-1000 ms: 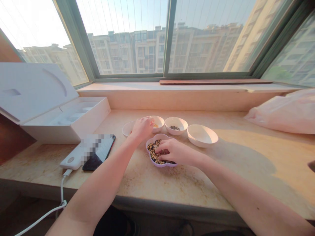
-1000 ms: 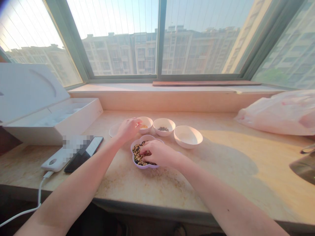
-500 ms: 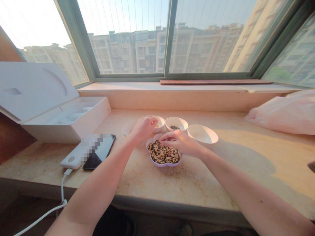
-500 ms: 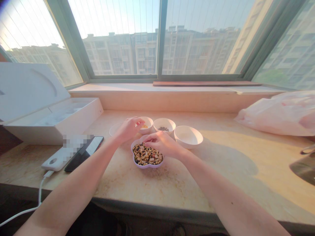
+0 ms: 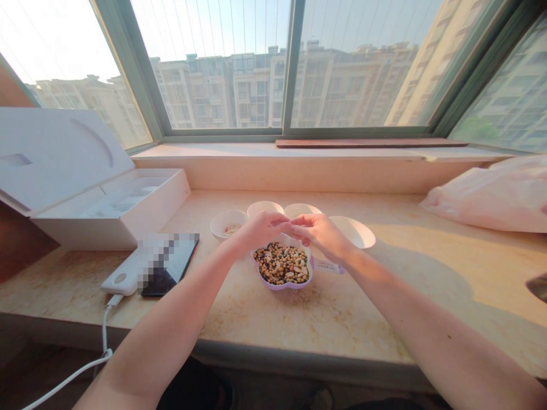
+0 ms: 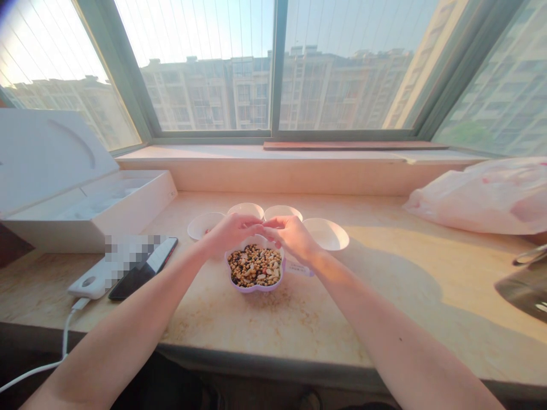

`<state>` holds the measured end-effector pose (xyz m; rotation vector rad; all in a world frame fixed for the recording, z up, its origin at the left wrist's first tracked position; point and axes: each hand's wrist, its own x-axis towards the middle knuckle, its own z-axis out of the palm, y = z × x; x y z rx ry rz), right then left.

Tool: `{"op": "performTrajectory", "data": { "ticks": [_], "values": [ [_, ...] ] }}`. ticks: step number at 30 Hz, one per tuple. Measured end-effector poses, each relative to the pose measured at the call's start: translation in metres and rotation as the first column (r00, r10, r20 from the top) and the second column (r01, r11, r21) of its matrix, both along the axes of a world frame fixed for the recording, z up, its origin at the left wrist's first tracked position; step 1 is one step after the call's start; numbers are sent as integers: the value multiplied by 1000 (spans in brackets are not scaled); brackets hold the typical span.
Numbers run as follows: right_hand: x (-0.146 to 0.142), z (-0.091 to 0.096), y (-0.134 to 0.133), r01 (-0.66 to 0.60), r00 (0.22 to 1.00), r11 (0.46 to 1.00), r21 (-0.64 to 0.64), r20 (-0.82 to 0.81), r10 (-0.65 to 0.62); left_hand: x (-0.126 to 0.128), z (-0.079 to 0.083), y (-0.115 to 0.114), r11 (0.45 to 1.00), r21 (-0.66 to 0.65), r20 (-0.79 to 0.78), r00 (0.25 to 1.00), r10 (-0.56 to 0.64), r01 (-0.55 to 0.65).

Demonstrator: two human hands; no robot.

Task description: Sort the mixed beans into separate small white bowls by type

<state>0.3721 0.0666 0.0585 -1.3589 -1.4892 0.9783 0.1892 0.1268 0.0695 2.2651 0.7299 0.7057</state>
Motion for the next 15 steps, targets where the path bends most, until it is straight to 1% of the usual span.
{"op": "performTrajectory", "data": {
  "ticks": [4, 7, 10, 11, 13, 15],
  "values": [
    [-3, 1, -2, 35, 999, 999, -5, 10, -35, 0, -5, 7, 998, -58, 22, 999, -24, 25],
    [-4, 0, -1, 59, 998, 998, 22, 21, -59, -1, -11, 13, 993, -102, 45, 997, -58, 63],
    [-2, -1, 0, 94, 994, 995, 34, 53, -96, -1, -14, 18, 990, -107, 54, 995, -84, 89],
    [-2, -1, 0, 91, 992, 995, 30, 91, -93, -2, -15, 18, 993, -87, 47, 996, -77, 81],
    [0, 0, -2, 51, 968, 998, 38, 243, -59, -3, -14, 19, 1000, -13, 22, 1000, -15, 15],
    [0, 2, -6, -57, 898, 998, 41, 438, 34, -5, -13, 20, 993, 77, 7, 996, 93, -94]
  ]
}}
